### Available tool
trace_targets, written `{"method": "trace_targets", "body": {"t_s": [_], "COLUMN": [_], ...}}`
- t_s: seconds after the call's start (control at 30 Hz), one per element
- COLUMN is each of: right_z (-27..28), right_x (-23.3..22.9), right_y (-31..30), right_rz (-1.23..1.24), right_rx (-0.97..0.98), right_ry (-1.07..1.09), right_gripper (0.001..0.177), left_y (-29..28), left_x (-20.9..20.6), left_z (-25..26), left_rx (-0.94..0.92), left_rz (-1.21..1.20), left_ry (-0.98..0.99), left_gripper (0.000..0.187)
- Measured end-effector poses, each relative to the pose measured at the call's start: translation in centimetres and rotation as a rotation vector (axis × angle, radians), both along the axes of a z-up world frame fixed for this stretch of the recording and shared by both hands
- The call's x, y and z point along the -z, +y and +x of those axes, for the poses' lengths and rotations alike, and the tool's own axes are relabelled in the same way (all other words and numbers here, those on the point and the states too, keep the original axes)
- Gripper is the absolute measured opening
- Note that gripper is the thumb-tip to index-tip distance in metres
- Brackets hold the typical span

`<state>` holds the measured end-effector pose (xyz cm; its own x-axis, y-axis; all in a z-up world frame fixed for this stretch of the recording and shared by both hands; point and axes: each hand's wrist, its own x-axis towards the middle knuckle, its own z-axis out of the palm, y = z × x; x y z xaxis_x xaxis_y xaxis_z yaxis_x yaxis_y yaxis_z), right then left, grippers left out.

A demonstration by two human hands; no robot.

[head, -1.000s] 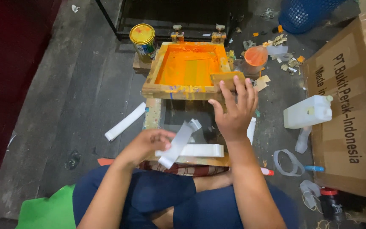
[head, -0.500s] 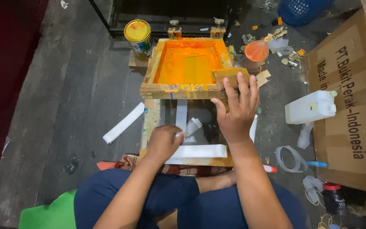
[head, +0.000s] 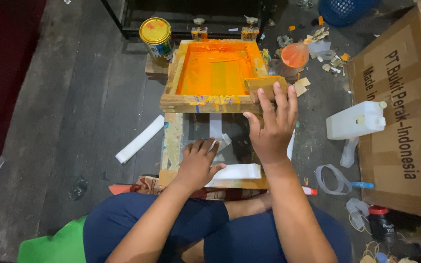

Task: The person sits on the floor and uses a squeegee to spread orange ink across a screen printing frame. They then place a white strip of material under the frame, pull the frame down to transfer the ink, and lift it to reveal the printed strip.

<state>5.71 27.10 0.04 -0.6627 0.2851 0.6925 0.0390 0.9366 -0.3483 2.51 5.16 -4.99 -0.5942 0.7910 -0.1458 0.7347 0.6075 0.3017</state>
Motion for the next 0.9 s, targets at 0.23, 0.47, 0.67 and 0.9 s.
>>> {"method": "trace_targets", "body": {"t_s": [0.23, 0.47, 0.67, 0.9], "right_z": [-0.1, -0.1, -0.1, 0.0], "right_x": [0.1, 0.3, 0.2, 0.0], "right_y": [0.0, 0.1, 0.0, -0.2], "right_rz": [0.005, 0.013, 0.009, 0.013], "right_rx": [0.006, -0.002, -0.004, -0.001], "right_ry": [0.002, 0.015, 0.015, 0.015], "right_gripper": [0.050, 0.051, 0.051, 0.051], "left_y": [-0.2, -0.1, 0.0, 0.0], "left_x": [0.8, 0.6, -0.1, 0.3], "left_z": [0.1, 0.0, 0.0, 0.0], "left_rx": [0.000, -0.009, -0.017, -0.006], "left_rz": [0.002, -0.007, -0.019, -0.032], "left_ry": [0.009, -0.017, -0.035, -0.018], "left_gripper": [0.067, 0.068, 0.067, 0.066]}}
